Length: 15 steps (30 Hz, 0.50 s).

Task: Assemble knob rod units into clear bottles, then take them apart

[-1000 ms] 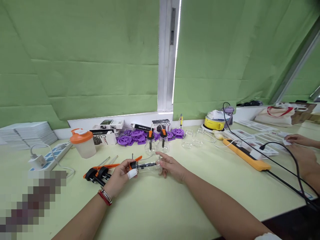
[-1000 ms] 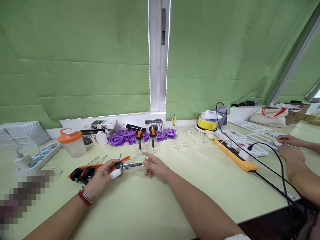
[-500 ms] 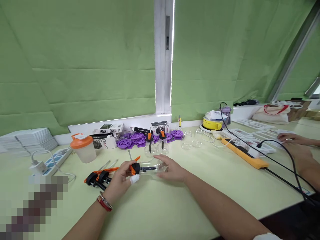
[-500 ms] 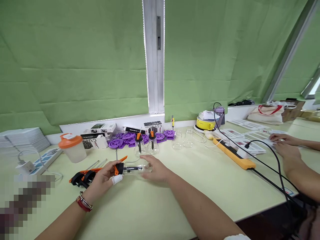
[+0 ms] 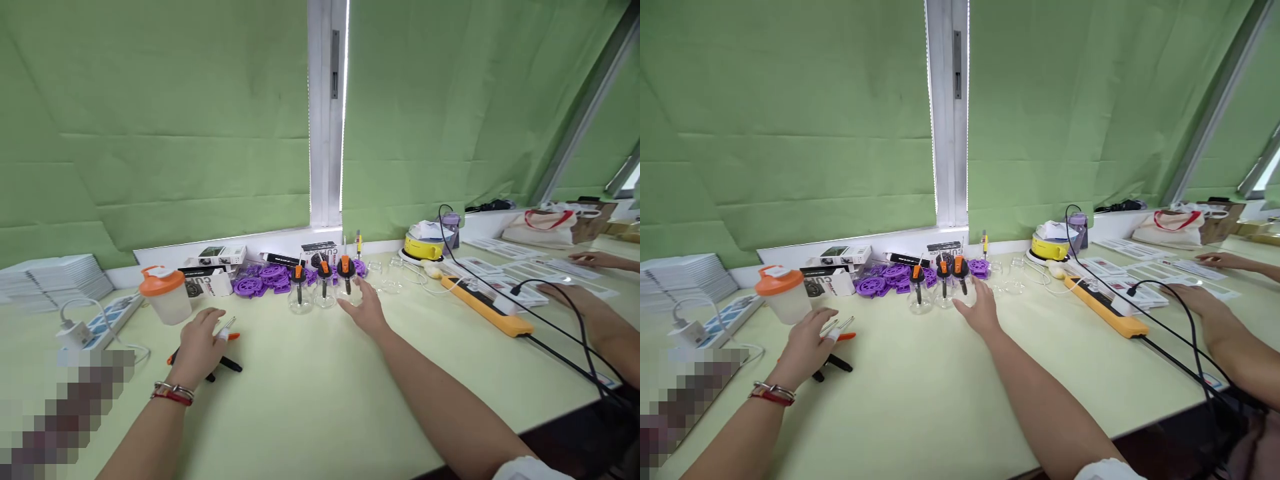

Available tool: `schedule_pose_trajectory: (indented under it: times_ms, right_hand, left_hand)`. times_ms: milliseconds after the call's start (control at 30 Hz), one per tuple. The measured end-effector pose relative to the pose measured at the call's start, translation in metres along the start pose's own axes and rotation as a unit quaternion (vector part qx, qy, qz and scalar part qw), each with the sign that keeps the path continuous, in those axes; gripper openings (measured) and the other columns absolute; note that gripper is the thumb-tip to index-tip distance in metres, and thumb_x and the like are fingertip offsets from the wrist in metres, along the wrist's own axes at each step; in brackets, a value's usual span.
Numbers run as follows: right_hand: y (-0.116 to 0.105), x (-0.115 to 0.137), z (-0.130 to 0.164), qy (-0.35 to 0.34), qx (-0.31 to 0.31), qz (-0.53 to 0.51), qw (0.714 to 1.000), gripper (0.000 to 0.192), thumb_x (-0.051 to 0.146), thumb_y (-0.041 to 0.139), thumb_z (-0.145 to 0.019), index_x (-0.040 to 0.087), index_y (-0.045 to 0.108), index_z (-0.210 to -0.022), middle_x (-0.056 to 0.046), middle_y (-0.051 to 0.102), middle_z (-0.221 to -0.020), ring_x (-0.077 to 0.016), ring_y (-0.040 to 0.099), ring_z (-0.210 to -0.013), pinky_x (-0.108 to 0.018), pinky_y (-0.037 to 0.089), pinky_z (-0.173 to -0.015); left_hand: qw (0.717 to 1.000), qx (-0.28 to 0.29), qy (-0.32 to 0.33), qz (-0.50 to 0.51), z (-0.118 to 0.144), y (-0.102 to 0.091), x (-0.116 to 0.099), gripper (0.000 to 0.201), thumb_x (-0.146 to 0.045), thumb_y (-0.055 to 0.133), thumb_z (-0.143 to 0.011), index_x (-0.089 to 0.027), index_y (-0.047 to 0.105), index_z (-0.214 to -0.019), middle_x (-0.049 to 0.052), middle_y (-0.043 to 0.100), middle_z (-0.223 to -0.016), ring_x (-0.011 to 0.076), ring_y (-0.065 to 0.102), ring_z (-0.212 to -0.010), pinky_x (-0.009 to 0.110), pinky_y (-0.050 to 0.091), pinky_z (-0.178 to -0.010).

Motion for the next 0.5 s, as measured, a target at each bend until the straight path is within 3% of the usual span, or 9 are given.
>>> schedule_pose_trajectory:
  times_ms: [100, 200, 367, 500]
  right_hand:
    - [0.009, -0.030, -0.006, 0.081, 0.025, -0.047, 0.995, 0.079, 0.053, 0.066, -0.068, 0.024, 0.035, -0.134, -0.010, 0.049, -0.125, -0.0289, 0.046, -0.116, -0.046, 0.038, -0.098]
    - [0.019, -0.045, -0.006, 0.127, 0.046, -0.090, 0.987, 0.081, 0.054, 0.065, -0.068, 0.024, 0.033, -0.136, -0.011, 0.045, -0.129, -0.0267, 0.049, -0.114, -0.043, 0.040, -0.097]
    - [0.023, -0.057, -0.008, 0.135, 0.061, -0.075, 0.986, 0.081, 0.051, 0.064, -0.070, 0.023, 0.031, -0.140, -0.013, 0.035, -0.138, -0.0280, 0.048, -0.118, -0.042, 0.039, -0.099]
    - [0.029, -0.067, -0.016, 0.103, 0.102, -0.041, 0.989, 0.080, 0.047, 0.064, -0.072, 0.023, 0.031, -0.141, -0.013, 0.033, -0.142, -0.0287, 0.043, -0.125, -0.042, 0.036, -0.102]
  left_hand:
    - [0.992, 0.076, -0.043, -0.093, -0.003, 0.008, 0.021, 0.039, -0.020, 0.039, -0.077, -0.015, 0.057, -0.111, 0.015, 0.058, -0.121, 0.0304, 0.052, -0.112, 0.048, 0.031, -0.097]
    - [0.985, 0.107, -0.045, -0.124, -0.001, 0.010, 0.023, 0.043, -0.019, 0.037, -0.077, -0.014, 0.056, -0.115, 0.016, 0.060, -0.120, 0.0304, 0.054, -0.109, 0.047, 0.031, -0.092]
    - [0.980, 0.145, -0.069, -0.116, 0.000, 0.012, 0.028, 0.041, -0.020, 0.038, -0.076, -0.016, 0.059, -0.111, 0.014, 0.066, -0.108, 0.0284, 0.060, -0.097, 0.044, 0.031, -0.089]
    - [0.977, 0.166, -0.076, -0.111, 0.002, 0.014, 0.035, 0.042, -0.030, 0.041, -0.077, -0.016, 0.059, -0.112, 0.014, 0.068, -0.103, 0.0303, 0.060, -0.097, 0.046, 0.031, -0.089]
Point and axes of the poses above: each hand's wrist, its own z-axis away from the middle knuckle, its own y-axis out of the palm, x = y × z, the point moved 6 cm from there along -z, towards the middle knuckle
